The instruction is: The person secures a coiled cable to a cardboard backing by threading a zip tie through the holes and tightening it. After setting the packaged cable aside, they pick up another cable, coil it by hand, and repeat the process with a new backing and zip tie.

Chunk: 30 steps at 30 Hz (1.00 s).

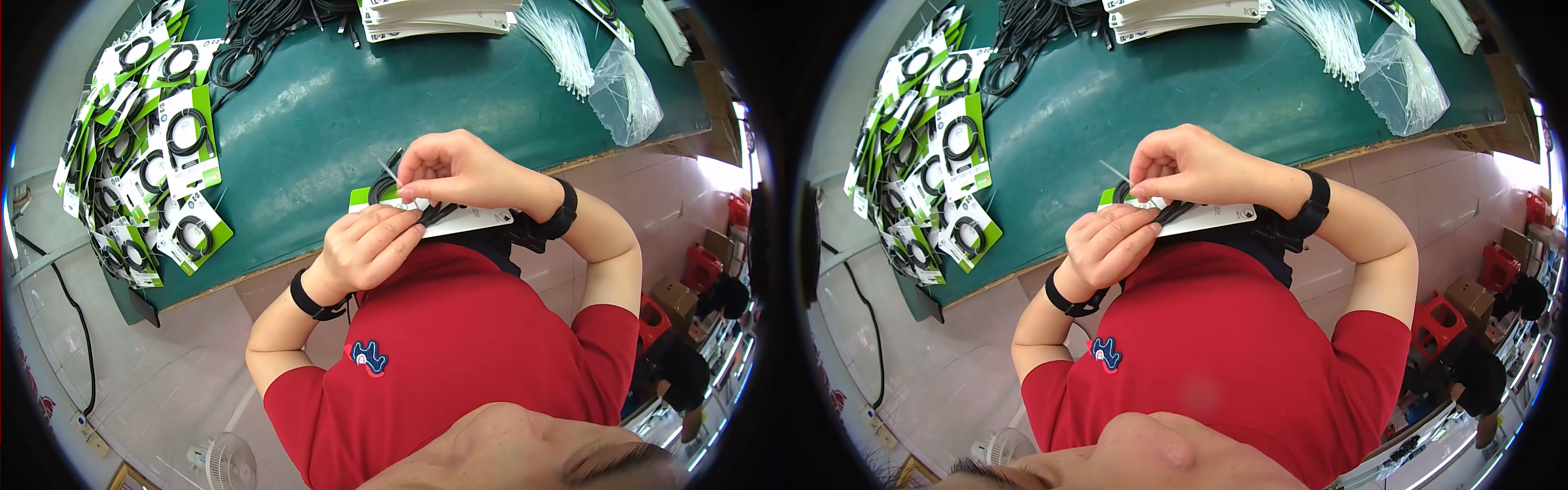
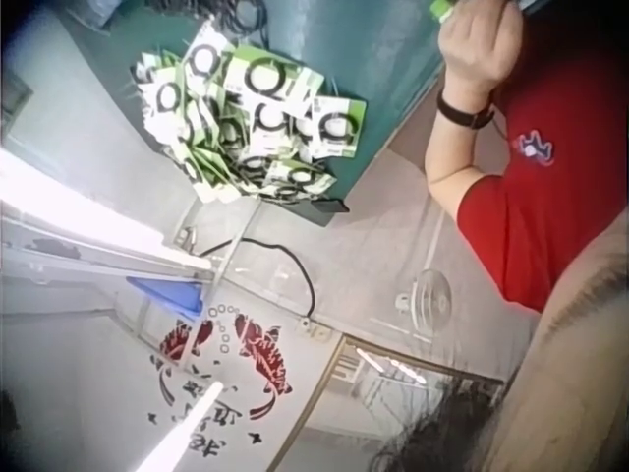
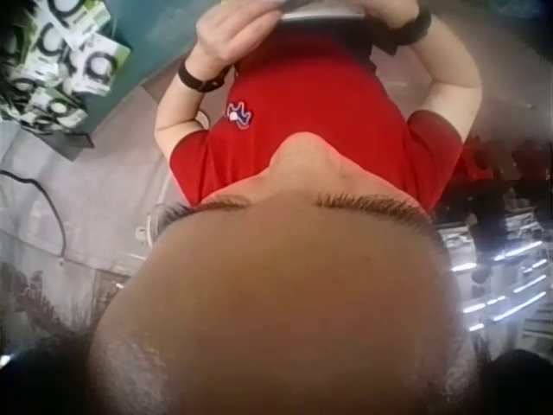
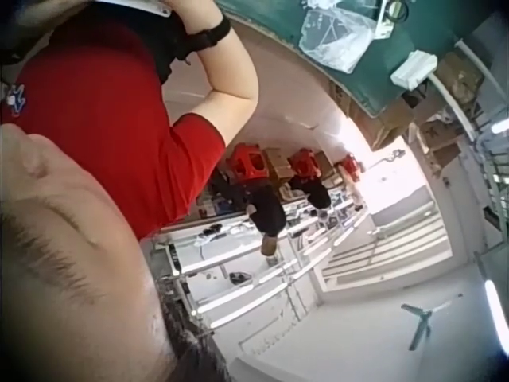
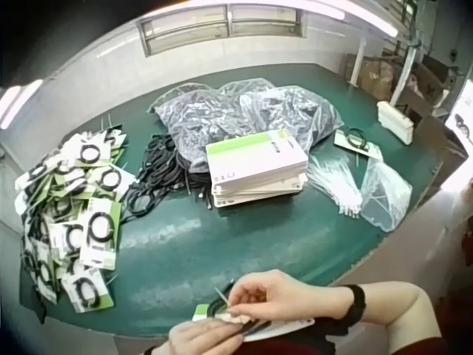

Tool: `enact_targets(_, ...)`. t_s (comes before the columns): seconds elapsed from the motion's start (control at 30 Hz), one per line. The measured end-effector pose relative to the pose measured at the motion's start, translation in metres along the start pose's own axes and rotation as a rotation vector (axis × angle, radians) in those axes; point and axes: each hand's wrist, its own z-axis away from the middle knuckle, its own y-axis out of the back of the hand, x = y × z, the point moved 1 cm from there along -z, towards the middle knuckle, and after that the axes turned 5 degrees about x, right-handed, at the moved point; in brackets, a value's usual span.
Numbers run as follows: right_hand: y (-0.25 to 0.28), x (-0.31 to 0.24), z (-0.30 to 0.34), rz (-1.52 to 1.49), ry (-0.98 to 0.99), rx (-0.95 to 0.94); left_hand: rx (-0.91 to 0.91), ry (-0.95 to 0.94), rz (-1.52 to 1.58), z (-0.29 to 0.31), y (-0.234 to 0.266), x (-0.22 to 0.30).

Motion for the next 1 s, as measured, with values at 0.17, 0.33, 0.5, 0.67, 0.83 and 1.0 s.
enact_targets(0.17,0.002,0.003,0.009,-0.155,-0.087,0.109,0.017,0.011,-0.002,0.003,-0.002,-0.002)
enact_targets(0.33,0.007,0.012,0.013,-0.144,-0.057,0.105,-0.015,0.045,0.022,-0.001,-0.002,0.001)
enact_targets(0.5,0.007,0.020,0.017,-0.147,0.065,0.161,-0.022,0.084,0.043,-0.006,-0.006,0.000)
enact_targets(0.67,0.013,0.015,0.019,0.393,0.414,0.186,-0.055,0.125,0.064,-0.010,-0.007,-0.003)
enact_targets(0.83,0.015,0.019,0.011,0.641,0.755,0.252,-0.058,0.173,0.108,-0.011,-0.011,-0.007)
enact_targets(1.0,0.016,0.011,0.012,0.716,0.790,0.165,-0.059,0.207,0.127,-0.014,-0.006,-0.007)
